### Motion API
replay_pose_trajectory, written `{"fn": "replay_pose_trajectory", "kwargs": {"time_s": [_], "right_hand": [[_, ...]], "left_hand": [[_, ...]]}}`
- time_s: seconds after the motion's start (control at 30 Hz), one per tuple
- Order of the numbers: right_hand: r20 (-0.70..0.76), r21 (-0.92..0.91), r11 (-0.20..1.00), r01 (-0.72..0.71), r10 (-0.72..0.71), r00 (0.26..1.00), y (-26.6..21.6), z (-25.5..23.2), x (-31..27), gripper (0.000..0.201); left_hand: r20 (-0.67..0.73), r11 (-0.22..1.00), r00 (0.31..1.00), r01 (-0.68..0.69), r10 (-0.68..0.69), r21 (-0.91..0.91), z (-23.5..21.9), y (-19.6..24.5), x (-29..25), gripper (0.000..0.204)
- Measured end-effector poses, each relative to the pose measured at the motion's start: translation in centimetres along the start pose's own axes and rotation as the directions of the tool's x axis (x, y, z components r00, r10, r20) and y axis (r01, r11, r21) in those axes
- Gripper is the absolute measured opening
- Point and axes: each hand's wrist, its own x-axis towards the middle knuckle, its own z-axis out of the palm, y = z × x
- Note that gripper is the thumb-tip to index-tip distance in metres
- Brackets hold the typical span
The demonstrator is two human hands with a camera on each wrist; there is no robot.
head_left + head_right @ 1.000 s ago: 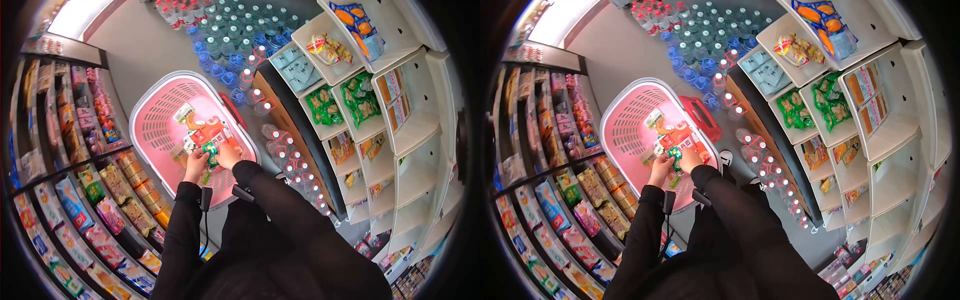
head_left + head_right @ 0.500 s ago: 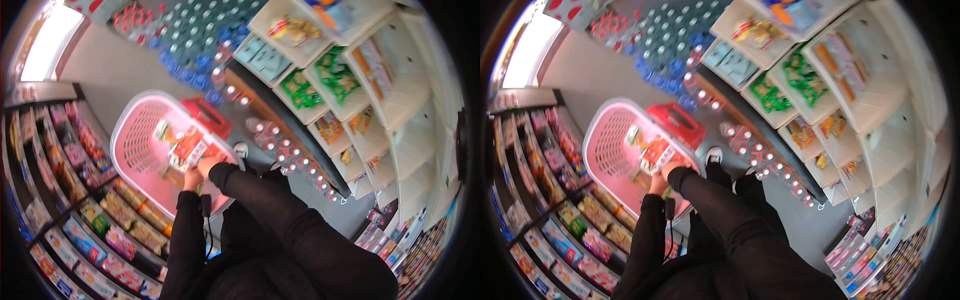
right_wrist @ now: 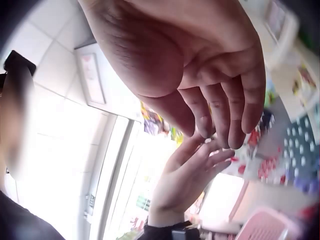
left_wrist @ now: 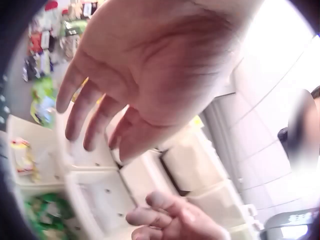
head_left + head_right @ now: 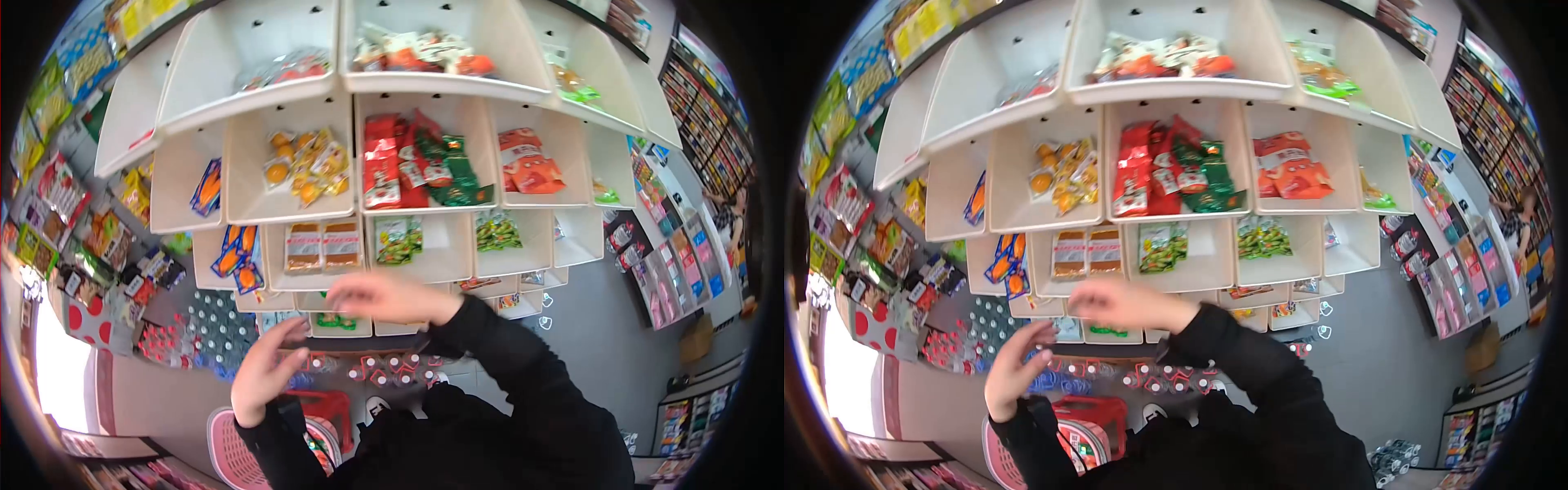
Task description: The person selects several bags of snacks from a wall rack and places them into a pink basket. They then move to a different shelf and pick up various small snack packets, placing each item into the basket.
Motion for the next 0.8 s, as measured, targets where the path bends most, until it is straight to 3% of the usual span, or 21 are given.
{"fn": "replay_pose_trajectory", "kwargs": {"time_s": [0.03, 0.07, 0.13, 0.23, 0.27, 0.33, 0.4, 0.47, 0.57, 0.6, 0.67, 0.7, 0.73, 0.77, 0.8], "right_hand": [[-0.085, 0.017, 0.997, -0.075, 0.076, 0.993, -0.7, -3.4, -0.3, 0.022], [-0.165, 0.043, 0.988, -0.147, 0.152, 0.975, -1.3, -6.4, -0.4, 0.021], [-0.419, -0.136, 0.975, -0.177, 0.105, 0.902, -1.1, -10.8, 0.0, 0.02], [-0.516, -0.481, 0.82, -0.31, 0.021, 0.856, 1.1, -13.8, 1.1, 0.019], [-0.492, -0.508, 0.802, -0.315, 0.03, 0.87, 1.5, -14.0, 1.3, 0.023], [-0.467, -0.591, 0.699, -0.402, 0.109, 0.877, 2.3, -14.1, 2.1, 0.028], [-0.459, -0.554, 0.73, -0.401, 0.134, 0.878, 2.6, -13.7, 2.6, 0.031], [-0.515, -0.529, 0.752, -0.393, 0.083, 0.853, 3.1, -13.5, 2.9, 0.029], [-0.515, -0.394, 0.81, -0.435, 0.198, 0.834, 3.5, -13.7, 3.0, 0.024], [-0.55, -0.411, 0.817, -0.404, 0.131, 0.825, 4.2, -14.0, 3.1, 0.017], [-0.574, -0.471, 0.85, -0.238, -0.091, 0.814, 4.8, -14.7, 2.1, 0.016], [-0.55, -0.385, 0.887, -0.254, 0.001, 0.835, 3.5, -15.1, 1.7, 0.016], [-0.581, -0.305, 0.93, -0.207, -0.009, 0.814, 2.6, -15.0, 1.0, 0.014], [-0.589, -0.223, 0.959, -0.175, 0.01, 0.808, 1.9, -14.8, 0.5, 0.012], [-0.581, 0.024, 0.992, -0.124, 0.114, 0.806, 0.3, -14.0, 0.0, 0.01]], "left_hand": [[0.161, 0.96, 0.97, -0.21, 0.181, 0.185, 0.1, 1.8, 2.5, 0.042], [0.26, 0.911, 0.933, -0.315, 0.247, 0.266, 0.8, 4.0, 4.8, 0.043], [0.273, 0.874, 0.908, -0.392, 0.317, 0.287, 3.1, 6.8, 9.2, 0.042], [0.078, 0.734, 0.906, -0.386, 0.416, 0.559, 6.6, 7.8, 15.8, 0.038], [0.089, 0.732, 0.906, -0.39, 0.414, 0.559, 7.2, 7.5, 17.1, 0.038], [-0.021, 0.732, 0.955, -0.211, 0.294, 0.648, 8.2, 7.0, 19.1, 0.038], [-0.035, 0.734, 0.961, -0.185, 0.273, 0.653, 8.6, 5.8, 19.8, 0.037], [-0.064, 0.752, 0.894, -0.332, 0.443, 0.57, 8.5, 4.7, 20.0, 0.034], [-0.099, 0.822, 0.907, -0.32, 0.41, 0.472, 8.2, 5.1, 19.2, 0.037], [-0.119, 0.828, 0.91, -0.3, 0.397, 0.473, 8.3, 5.2, 18.7, 0.037], [-0.281, 0.891, 0.859, -0.35, 0.428, 0.288, 8.4, 5.2, 17.6, 0.043], [-0.269, 0.9, 0.868, -0.354, 0.417, 0.253, 8.1, 4.9, 17.2, 0.044], [-0.295, 0.912, 0.871, -0.326, 0.393, 0.25, 8.1, 4.5, 16.8, 0.044], [-0.324, 0.921, 0.868, -0.388, 0.375, 0.027, 8.5, 4.3, 16.5, 0.045], [-0.359, 0.877, 0.863, -0.441, 0.356, -0.192, 8.8, 4.0, 16.1, 0.047]]}}
